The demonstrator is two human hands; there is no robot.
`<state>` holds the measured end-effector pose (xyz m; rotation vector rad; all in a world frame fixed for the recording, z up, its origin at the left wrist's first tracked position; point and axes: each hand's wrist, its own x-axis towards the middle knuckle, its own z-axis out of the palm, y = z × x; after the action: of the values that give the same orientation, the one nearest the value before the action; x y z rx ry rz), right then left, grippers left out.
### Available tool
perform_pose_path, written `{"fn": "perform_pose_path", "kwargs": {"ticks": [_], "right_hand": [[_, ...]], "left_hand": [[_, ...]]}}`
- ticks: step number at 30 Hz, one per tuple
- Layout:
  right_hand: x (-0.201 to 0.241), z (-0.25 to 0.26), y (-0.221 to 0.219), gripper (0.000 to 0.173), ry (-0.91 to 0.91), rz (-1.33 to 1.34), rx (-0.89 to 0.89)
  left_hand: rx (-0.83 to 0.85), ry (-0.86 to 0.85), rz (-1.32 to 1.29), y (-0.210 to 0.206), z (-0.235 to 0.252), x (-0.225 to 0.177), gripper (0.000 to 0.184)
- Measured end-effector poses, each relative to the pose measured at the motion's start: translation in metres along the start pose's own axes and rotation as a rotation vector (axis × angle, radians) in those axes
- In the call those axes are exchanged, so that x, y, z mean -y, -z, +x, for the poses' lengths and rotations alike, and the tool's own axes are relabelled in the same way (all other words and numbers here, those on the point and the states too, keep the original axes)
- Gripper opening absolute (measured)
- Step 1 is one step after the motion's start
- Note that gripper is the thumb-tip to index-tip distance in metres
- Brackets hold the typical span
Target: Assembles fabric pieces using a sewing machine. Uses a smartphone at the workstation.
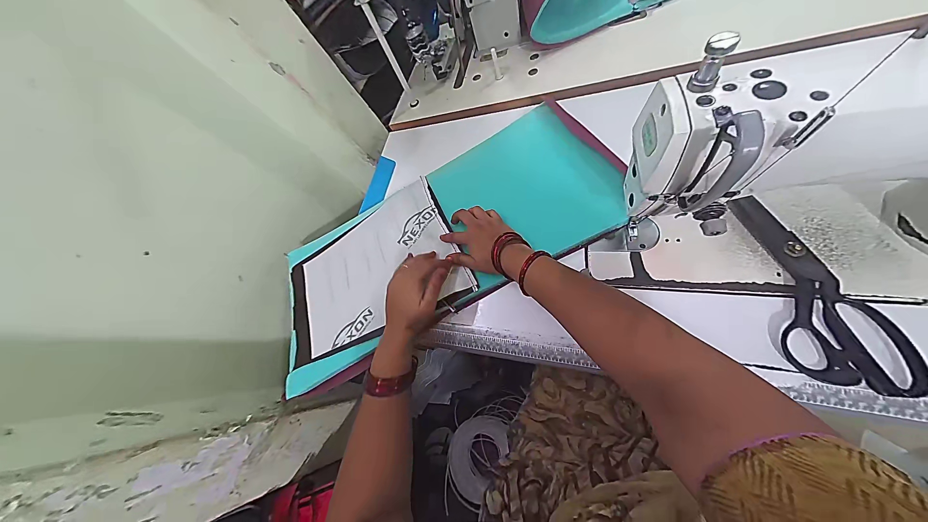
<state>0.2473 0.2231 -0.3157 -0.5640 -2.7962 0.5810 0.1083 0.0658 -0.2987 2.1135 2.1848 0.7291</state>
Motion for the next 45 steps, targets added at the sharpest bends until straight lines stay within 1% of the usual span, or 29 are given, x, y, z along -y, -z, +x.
{"fn": "perform_pose_path", "kwargs": {"ticks": [2, 3, 6, 9, 11, 13, 16, 26, 31, 36, 42, 45], "right_hand": [[0.001, 0.002, 0.001, 0.052, 0.012, -0.002, 0.032], [0.001, 0.002, 0.001, 0.053, 0.025, -0.004, 0.029], [0.002, -0.001, 0.001, 0.055, 0.040, -0.019, 0.037], [0.003, -0.003, 0.002, 0.052, 0.043, -0.020, 0.016], [0.002, -0.002, 0.001, 0.051, 0.040, -0.011, 0.005], [0.003, -0.002, 0.002, 0.051, 0.030, 0.002, -0.002], [0.003, 0.000, 0.002, 0.051, 0.010, 0.022, 0.003], [0.001, -0.002, 0.003, 0.042, 0.014, 0.076, -0.008], [-0.001, -0.002, 0.002, 0.033, 0.007, 0.083, -0.033], [0.001, -0.001, 0.005, 0.039, -0.021, 0.062, 0.008], [0.000, 0.000, 0.004, 0.036, -0.022, 0.066, 0.000], [0.002, 0.000, 0.005, 0.037, -0.030, 0.054, 0.018]], "left_hand": [[0.003, 0.122, 0.048, 0.006, 0.032, 0.006, 0.046], [0.009, 0.171, 0.073, 0.005, 0.050, 0.011, 0.039], [0.036, 0.173, 0.169, -0.007, 0.091, 0.033, 0.041], [0.117, 0.220, 0.203, -0.019, 0.111, 0.048, 0.041], [0.175, 0.276, 0.203, -0.025, 0.111, 0.052, 0.043], [0.156, 0.302, 0.178, -0.026, 0.107, 0.050, 0.041], [0.120, 0.300, 0.172, -0.026, 0.100, 0.044, 0.039], [0.113, 0.295, 0.215, -0.031, 0.099, 0.043, 0.042], [0.100, 0.289, 0.205, -0.031, 0.097, 0.043, 0.042], [0.096, 0.295, 0.202, -0.033, 0.096, 0.043, 0.044], [0.119, 0.302, 0.194, -0.032, 0.094, 0.041, 0.045], [0.138, 0.301, 0.182, -0.032, 0.093, 0.041, 0.046]]}}
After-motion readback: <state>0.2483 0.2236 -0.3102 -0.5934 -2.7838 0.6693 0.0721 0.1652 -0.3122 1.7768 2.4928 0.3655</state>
